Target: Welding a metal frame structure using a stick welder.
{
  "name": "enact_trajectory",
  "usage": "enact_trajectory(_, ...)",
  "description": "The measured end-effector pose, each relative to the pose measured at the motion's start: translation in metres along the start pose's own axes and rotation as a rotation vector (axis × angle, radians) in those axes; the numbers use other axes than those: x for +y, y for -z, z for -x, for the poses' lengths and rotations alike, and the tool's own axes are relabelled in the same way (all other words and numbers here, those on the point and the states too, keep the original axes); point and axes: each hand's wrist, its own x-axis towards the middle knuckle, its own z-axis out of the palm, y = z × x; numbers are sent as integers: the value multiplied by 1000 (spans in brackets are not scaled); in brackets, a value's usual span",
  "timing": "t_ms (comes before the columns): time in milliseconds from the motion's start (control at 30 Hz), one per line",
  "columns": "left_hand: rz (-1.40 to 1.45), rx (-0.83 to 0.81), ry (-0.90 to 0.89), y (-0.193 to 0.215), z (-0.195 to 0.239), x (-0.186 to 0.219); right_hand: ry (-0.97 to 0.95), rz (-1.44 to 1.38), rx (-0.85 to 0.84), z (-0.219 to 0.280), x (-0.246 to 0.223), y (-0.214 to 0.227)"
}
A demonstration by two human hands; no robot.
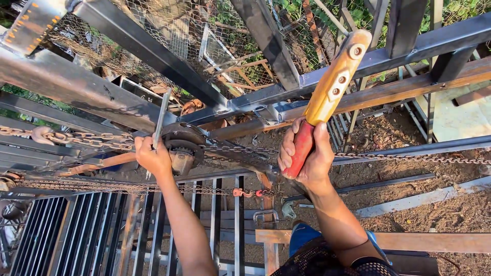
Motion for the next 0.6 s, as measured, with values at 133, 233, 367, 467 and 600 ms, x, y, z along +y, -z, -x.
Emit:
enact_trajectory(133, 13, 1, -9, 1, 0, 2, 0, 5, 10, 0, 0, 1)
enact_trajectory(233, -3, -1, -25, 1, 0, 2, 0, -1, 2, 2, 1, 3)
enact_trajectory(367, 13, 4, -9, 0, 1, 2, 83, -18, 5, 11, 3, 7)
enact_trajectory(467, -45, 17, -19, -4, 3, -4, 202, 16, 49, 21, 5, 8)
enact_trajectory(600, -55, -1, 5, -7, 5, -6, 417, 77, 142, 35, 8, 15)
